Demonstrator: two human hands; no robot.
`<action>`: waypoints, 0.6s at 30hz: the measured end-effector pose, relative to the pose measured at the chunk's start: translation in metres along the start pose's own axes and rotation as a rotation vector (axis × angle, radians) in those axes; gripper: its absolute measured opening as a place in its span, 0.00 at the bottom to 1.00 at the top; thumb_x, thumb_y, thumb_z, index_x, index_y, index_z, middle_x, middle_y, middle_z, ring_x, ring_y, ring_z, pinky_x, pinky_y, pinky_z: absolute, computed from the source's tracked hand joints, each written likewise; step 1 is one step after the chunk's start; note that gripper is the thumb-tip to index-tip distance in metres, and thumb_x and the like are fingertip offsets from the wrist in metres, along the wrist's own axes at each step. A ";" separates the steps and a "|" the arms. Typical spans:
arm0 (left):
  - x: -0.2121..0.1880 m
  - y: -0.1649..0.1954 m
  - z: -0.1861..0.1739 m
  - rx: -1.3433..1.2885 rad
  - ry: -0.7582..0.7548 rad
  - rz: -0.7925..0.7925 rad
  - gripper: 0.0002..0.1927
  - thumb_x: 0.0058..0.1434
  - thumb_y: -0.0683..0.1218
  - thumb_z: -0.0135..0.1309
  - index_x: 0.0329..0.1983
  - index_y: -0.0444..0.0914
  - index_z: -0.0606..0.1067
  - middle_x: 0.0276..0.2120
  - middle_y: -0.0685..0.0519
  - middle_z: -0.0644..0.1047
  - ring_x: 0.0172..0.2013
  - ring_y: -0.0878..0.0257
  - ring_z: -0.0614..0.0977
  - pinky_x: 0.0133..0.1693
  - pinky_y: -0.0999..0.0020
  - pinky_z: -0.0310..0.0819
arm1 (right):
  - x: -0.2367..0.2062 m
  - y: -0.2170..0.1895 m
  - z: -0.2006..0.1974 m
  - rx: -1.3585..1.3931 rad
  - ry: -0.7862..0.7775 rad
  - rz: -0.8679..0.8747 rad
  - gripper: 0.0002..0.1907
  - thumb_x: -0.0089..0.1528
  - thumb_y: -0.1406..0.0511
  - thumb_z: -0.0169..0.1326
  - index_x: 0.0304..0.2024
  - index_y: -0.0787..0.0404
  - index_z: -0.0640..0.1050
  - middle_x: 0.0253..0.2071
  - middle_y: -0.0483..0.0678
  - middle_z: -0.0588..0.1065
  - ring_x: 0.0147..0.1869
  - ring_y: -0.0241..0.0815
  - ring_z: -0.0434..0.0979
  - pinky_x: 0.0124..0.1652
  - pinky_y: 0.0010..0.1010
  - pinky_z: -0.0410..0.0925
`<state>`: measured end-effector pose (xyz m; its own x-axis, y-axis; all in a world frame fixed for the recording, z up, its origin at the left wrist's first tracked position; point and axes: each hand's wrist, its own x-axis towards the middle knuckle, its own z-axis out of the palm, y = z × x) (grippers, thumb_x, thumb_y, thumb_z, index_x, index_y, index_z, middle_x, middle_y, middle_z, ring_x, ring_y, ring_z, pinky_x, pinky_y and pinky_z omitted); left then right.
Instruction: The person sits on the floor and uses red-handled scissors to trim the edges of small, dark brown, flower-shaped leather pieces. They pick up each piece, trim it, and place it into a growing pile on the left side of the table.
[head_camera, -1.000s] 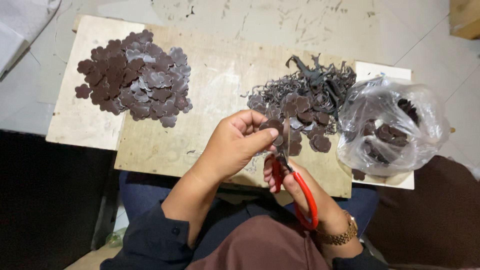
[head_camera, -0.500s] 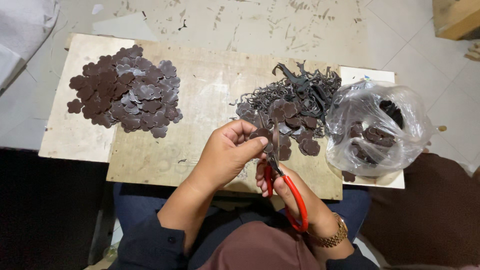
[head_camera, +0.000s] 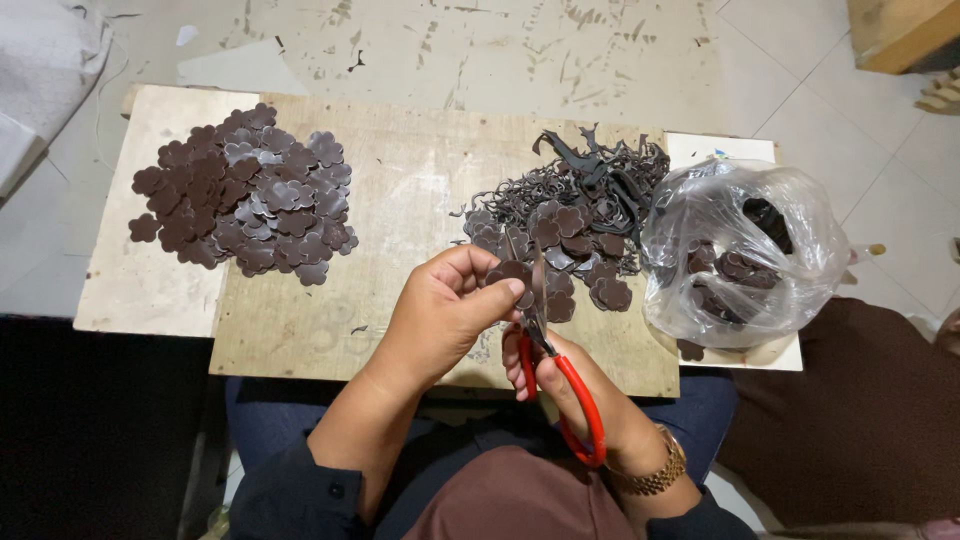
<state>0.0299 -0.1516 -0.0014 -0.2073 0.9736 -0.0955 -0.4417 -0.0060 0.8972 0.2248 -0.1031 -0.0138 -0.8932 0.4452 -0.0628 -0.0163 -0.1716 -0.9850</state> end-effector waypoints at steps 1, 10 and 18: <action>0.001 0.000 0.000 0.012 -0.005 -0.001 0.04 0.64 0.38 0.58 0.40 0.33 0.75 0.33 0.52 0.81 0.33 0.70 0.81 0.38 0.75 0.77 | -0.001 0.000 0.000 -0.024 -0.002 -0.011 0.43 0.68 0.38 0.41 0.65 0.69 0.65 0.41 0.46 0.68 0.41 0.35 0.68 0.42 0.27 0.68; 0.003 -0.003 0.004 -0.030 0.044 -0.035 0.04 0.64 0.39 0.58 0.39 0.33 0.75 0.32 0.53 0.81 0.31 0.70 0.81 0.36 0.75 0.77 | -0.001 0.004 0.002 0.026 -0.002 -0.019 0.39 0.68 0.38 0.40 0.54 0.68 0.69 0.43 0.47 0.68 0.44 0.36 0.69 0.44 0.28 0.68; 0.004 -0.005 0.003 -0.044 -0.001 -0.061 0.03 0.64 0.38 0.58 0.39 0.33 0.75 0.31 0.53 0.80 0.31 0.70 0.81 0.36 0.75 0.77 | 0.001 0.006 0.005 -0.066 0.046 -0.051 0.37 0.69 0.37 0.37 0.45 0.65 0.70 0.36 0.46 0.69 0.38 0.35 0.69 0.41 0.27 0.67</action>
<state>0.0339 -0.1472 -0.0055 -0.1784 0.9727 -0.1488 -0.4913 0.0429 0.8699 0.2217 -0.1078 -0.0192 -0.8704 0.4921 -0.0180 -0.0302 -0.0899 -0.9955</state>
